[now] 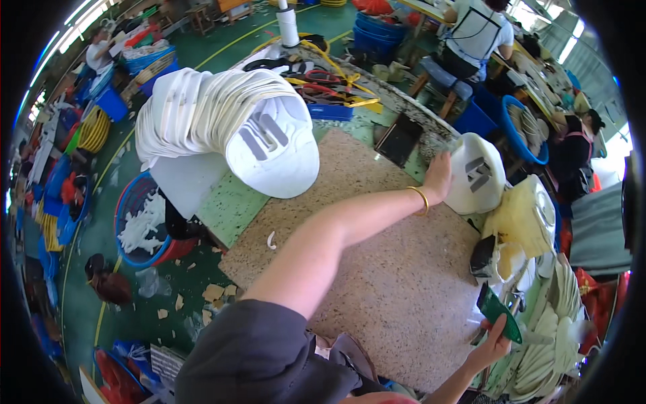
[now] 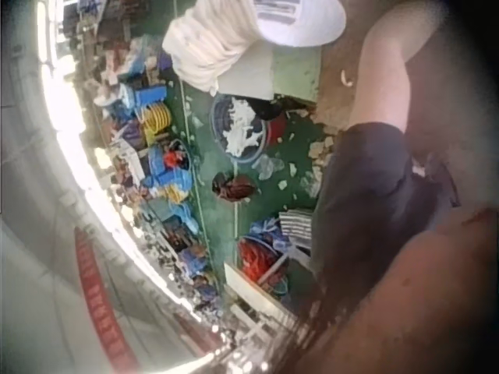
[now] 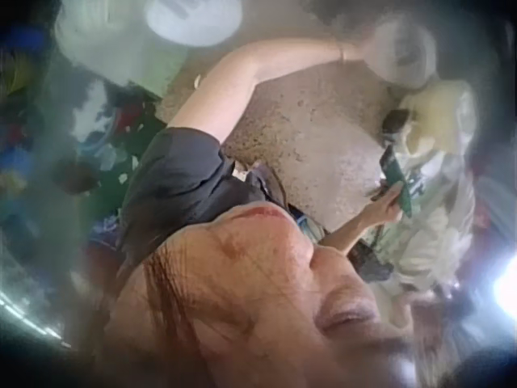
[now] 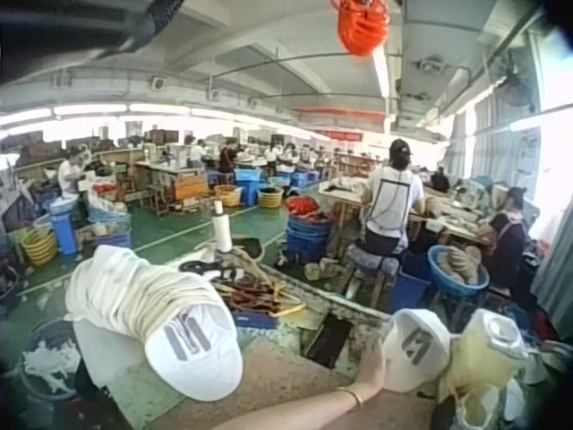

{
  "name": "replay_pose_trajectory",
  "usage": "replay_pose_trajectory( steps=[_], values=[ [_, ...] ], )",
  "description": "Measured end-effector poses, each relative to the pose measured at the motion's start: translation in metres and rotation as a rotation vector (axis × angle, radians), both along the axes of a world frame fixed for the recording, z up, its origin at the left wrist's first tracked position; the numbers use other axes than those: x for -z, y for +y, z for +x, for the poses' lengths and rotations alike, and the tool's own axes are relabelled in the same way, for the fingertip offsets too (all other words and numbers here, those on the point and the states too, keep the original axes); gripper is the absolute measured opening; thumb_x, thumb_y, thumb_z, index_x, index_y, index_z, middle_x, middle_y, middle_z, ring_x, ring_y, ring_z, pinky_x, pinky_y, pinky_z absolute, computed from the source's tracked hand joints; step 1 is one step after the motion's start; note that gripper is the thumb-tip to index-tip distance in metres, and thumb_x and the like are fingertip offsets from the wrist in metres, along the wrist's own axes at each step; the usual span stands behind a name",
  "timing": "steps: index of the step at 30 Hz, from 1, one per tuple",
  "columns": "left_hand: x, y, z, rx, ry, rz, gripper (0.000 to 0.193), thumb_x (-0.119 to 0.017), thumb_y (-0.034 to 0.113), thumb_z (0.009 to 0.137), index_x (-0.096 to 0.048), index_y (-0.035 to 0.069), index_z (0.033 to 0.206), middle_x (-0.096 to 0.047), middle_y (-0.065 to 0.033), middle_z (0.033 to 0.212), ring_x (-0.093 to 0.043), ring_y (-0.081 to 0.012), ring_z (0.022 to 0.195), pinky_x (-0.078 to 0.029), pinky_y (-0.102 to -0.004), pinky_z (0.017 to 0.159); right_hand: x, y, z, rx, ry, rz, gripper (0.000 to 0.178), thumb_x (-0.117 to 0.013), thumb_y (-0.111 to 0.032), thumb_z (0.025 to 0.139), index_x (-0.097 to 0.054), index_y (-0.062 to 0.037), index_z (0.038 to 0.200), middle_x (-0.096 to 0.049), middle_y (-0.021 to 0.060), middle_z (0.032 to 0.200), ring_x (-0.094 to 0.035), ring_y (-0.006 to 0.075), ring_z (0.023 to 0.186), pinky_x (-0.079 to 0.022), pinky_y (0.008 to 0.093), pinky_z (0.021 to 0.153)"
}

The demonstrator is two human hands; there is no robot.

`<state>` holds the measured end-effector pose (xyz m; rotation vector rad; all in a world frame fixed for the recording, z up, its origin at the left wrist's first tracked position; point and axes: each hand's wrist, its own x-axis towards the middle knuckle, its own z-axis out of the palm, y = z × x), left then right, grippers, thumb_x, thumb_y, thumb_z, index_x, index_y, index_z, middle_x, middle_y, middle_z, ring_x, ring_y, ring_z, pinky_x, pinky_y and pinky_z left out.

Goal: The person applies adhesive to shoe components using a scraper tool, presses the parts together by hand, and stacks them on the table.

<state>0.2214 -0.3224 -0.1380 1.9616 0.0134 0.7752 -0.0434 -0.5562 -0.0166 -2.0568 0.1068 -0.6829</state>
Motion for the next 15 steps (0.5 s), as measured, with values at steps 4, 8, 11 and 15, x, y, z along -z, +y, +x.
replay_pose_trajectory(
  steps=[4,8,11,15],
  values=[
    [-0.096,0.115,-0.069,0.079,-0.311,0.642,0.054,-0.068,0.008,0.07,-0.047,0.001,0.119,-0.048,-0.0165,0.116,-0.046,-0.0346,0.107,-0.038,-0.0411,0.094,0.008,-0.022,0.006,0.096,-0.039,0.045,0.027,-0.058,-0.02,0.091,-0.063,0.0062,0.088,-0.062,0.0065,0.073,-0.055,0.0095,0.061,-0.044,0.0237,0.054],
    [-0.046,0.337,-0.093,-0.033,-0.261,0.717,0.02,-0.049,0.014,0.088,-0.058,0.008,0.104,-0.056,-0.0135,0.094,-0.051,-0.0302,0.09,-0.043,-0.0419,0.08,0.0,-0.027,0.043,0.078,-0.073,-0.003,0.026,-0.063,-0.022,0.089,-0.067,0.0034,0.087,-0.065,0.006,0.072,-0.057,0.0088,0.061,-0.047,0.0243,0.056],
    [-0.098,0.369,-0.176,-0.079,0.056,1.524,0.018,-0.049,0.006,0.08,-0.058,0.001,0.095,-0.058,-0.0107,0.113,-0.048,-0.0273,0.117,-0.036,-0.0416,0.101,0.0,-0.033,0.074,0.057,-0.087,-0.16,0.025,-0.065,-0.024,0.087,-0.069,0.0009,0.086,-0.064,0.0025,0.065,-0.055,0.0069,0.056,-0.042,0.0226,0.053],
    [-0.129,0.33,-0.209,0.03,0.075,1.457,0.015,-0.051,-0.001,0.074,-0.056,0.001,0.088,-0.058,-0.0115,0.109,-0.05,-0.0289,0.113,-0.038,-0.0413,0.097,-0.007,-0.02,0.099,0.045,-0.021,-0.351,0.026,-0.067,-0.025,0.083,-0.069,0.0006,0.082,-0.062,0.0154,0.065,-0.058,0.0225,0.051,-0.042,0.0326,0.052]
  ],
)
